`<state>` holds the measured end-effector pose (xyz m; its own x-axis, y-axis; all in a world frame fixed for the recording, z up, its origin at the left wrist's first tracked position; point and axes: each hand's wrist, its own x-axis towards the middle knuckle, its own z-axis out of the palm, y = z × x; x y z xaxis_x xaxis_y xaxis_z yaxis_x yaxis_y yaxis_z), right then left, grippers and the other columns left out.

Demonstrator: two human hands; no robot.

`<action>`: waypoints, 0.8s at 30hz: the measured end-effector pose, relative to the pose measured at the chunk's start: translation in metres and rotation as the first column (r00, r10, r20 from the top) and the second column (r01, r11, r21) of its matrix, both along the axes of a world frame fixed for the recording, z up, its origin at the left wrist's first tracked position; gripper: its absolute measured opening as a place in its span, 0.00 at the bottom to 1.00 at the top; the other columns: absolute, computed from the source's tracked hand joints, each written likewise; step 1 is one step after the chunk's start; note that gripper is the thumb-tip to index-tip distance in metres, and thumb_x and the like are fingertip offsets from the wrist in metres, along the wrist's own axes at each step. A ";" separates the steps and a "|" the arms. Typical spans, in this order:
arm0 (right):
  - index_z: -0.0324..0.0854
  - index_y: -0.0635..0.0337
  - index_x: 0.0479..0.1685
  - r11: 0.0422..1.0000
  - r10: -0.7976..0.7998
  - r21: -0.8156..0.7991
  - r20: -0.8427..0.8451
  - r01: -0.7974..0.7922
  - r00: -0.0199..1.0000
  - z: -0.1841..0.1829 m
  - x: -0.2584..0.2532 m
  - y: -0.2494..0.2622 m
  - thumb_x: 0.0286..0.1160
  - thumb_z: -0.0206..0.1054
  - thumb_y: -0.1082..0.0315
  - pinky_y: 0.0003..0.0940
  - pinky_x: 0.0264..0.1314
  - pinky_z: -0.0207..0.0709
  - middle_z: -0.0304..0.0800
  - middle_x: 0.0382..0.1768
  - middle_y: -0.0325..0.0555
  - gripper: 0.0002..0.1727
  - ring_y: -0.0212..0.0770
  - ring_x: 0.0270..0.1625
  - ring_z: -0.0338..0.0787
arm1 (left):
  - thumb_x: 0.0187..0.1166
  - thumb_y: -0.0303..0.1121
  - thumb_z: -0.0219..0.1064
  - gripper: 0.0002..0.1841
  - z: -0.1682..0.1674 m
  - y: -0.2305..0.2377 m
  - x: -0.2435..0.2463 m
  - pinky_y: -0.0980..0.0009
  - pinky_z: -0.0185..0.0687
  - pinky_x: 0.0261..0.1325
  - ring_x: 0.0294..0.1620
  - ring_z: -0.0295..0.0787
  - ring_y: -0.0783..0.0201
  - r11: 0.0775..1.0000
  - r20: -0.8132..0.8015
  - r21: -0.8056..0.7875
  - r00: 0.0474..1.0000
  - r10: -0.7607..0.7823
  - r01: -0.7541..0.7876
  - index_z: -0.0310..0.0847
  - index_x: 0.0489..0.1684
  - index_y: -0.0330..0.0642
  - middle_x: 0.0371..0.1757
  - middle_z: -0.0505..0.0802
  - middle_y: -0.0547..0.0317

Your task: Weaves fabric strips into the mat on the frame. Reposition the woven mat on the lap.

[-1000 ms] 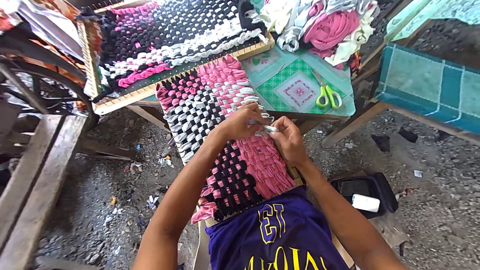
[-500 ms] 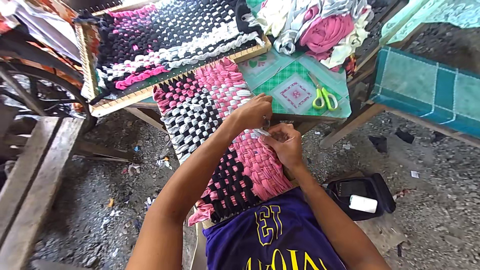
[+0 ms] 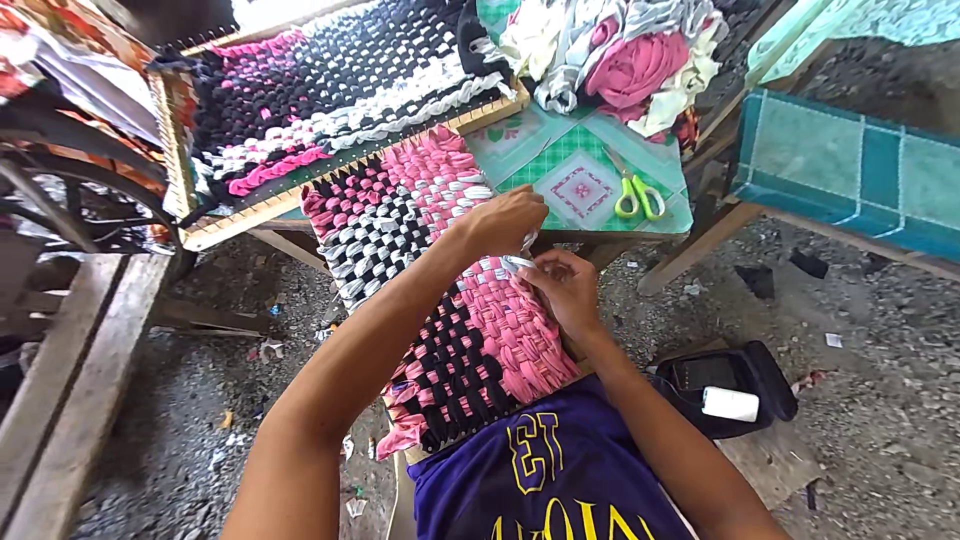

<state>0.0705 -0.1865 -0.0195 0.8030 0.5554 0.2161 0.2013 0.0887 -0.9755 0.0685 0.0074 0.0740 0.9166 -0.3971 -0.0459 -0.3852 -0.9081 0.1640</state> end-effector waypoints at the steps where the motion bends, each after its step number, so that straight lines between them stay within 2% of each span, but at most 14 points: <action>1: 0.89 0.61 0.40 1.000 0.008 0.000 -0.014 -0.008 1.000 0.001 0.000 0.001 0.64 0.83 0.68 0.31 0.34 0.80 0.90 0.35 0.44 0.11 0.36 0.32 0.85 | 0.75 0.23 0.67 0.05 0.001 -0.001 -0.006 0.53 0.77 0.71 0.60 0.85 0.45 0.999 -0.002 -0.029 1.000 0.018 -0.018 0.85 0.43 0.34 0.49 0.90 0.45; 5: 0.86 0.60 0.45 0.999 0.038 -0.007 -0.053 -0.038 0.998 0.005 -0.003 -0.002 0.73 0.76 0.69 0.31 0.31 0.80 0.89 0.38 0.45 0.08 0.36 0.31 0.85 | 0.79 0.25 0.61 0.07 0.001 0.005 -0.030 0.49 0.79 0.65 0.56 0.87 0.48 0.994 0.073 -0.074 0.994 0.083 -0.077 0.82 0.49 0.41 0.44 0.91 0.51; 7: 0.84 0.56 0.49 0.996 0.077 -0.048 -0.094 -0.082 0.993 0.010 -0.007 -0.008 0.77 0.73 0.67 0.29 0.30 0.80 0.89 0.39 0.44 0.07 0.36 0.31 0.85 | 0.83 0.25 0.56 0.09 -0.003 0.012 -0.038 0.48 0.82 0.60 0.52 0.88 0.47 0.984 0.065 -0.150 0.993 0.103 -0.092 0.80 0.53 0.40 0.43 0.89 0.49; 9: 0.82 0.56 0.47 0.991 0.117 -0.047 -0.110 -0.123 0.987 0.012 -0.007 -0.008 0.77 0.72 0.68 0.31 0.33 0.82 0.89 0.39 0.44 0.07 0.37 0.34 0.86 | 0.85 0.25 0.54 0.09 -0.010 0.018 -0.040 0.49 0.85 0.59 0.52 0.88 0.48 0.967 -0.002 -0.244 0.997 0.079 -0.077 0.76 0.56 0.37 0.46 0.89 0.47; 11: 0.81 0.57 0.44 0.988 0.151 -0.028 -0.065 -0.153 0.986 0.011 -0.004 -0.006 0.73 0.73 0.71 0.33 0.35 0.83 0.90 0.43 0.45 0.06 0.39 0.38 0.88 | 0.83 0.23 0.56 0.10 -0.015 0.020 -0.037 0.51 0.84 0.63 0.54 0.89 0.49 0.955 -0.075 -0.295 0.997 0.013 -0.035 0.80 0.54 0.34 0.49 0.90 0.45; 13: 0.82 0.58 0.41 0.986 0.167 -0.024 -0.027 -0.167 0.986 0.009 -0.001 -0.005 0.71 0.74 0.72 0.35 0.35 0.84 0.90 0.44 0.46 0.07 0.40 0.39 0.88 | 0.77 0.21 0.60 0.12 -0.012 0.020 -0.031 0.53 0.83 0.64 0.55 0.89 0.50 0.964 -0.134 -0.266 0.991 -0.027 -0.010 0.89 0.51 0.36 0.50 0.91 0.46; 16: 0.83 0.57 0.41 0.984 0.162 -0.076 0.014 -0.161 0.987 0.010 0.000 -0.005 0.69 0.76 0.69 0.38 0.38 0.84 0.90 0.45 0.46 0.08 0.42 0.42 0.89 | 0.70 0.19 0.63 0.15 -0.005 0.021 -0.026 0.49 0.79 0.67 0.58 0.87 0.48 0.979 -0.148 -0.201 0.988 -0.049 0.018 0.94 0.47 0.41 0.49 0.92 0.46; 18: 0.84 0.56 0.42 0.983 0.146 -0.120 0.029 -0.141 0.989 0.011 -0.001 -0.004 0.69 0.78 0.65 0.41 0.40 0.84 0.89 0.44 0.45 0.10 0.42 0.44 0.88 | 0.70 0.18 0.64 0.13 -0.006 0.023 -0.027 0.49 0.80 0.66 0.57 0.88 0.47 0.982 -0.114 -0.186 0.992 -0.053 0.031 0.94 0.41 0.41 0.46 0.92 0.46; 20: 0.83 0.56 0.44 0.985 0.135 -0.110 0.028 -0.132 0.990 0.013 -0.003 -0.004 0.72 0.76 0.63 0.38 0.37 0.82 0.87 0.40 0.45 0.10 0.40 0.39 0.87 | 0.72 0.20 0.64 0.11 -0.008 0.024 -0.028 0.50 0.83 0.62 0.53 0.89 0.49 0.974 -0.047 -0.224 0.998 -0.051 0.039 0.94 0.39 0.39 0.44 0.92 0.46; 23: 0.82 0.56 0.49 0.990 0.113 -0.081 -0.020 -0.115 0.993 0.017 -0.005 -0.008 0.80 0.71 0.64 0.29 0.34 0.83 0.89 0.36 0.41 0.08 0.34 0.34 0.87 | 0.73 0.22 0.64 0.11 -0.014 0.034 -0.033 0.55 0.87 0.54 0.46 0.91 0.55 0.901 0.135 -0.428 0.991 -0.019 0.075 0.95 0.41 0.38 0.42 0.93 0.47; 24: 0.82 0.55 0.50 0.990 0.099 -0.099 -0.048 -0.104 0.994 0.018 -0.005 -0.009 0.82 0.70 0.63 0.28 0.32 0.82 0.89 0.35 0.41 0.08 0.33 0.32 0.87 | 0.76 0.24 0.66 0.10 -0.017 0.039 -0.037 0.58 0.88 0.55 0.47 0.92 0.58 0.866 0.164 -0.495 0.986 0.016 0.069 0.95 0.43 0.38 0.44 0.94 0.49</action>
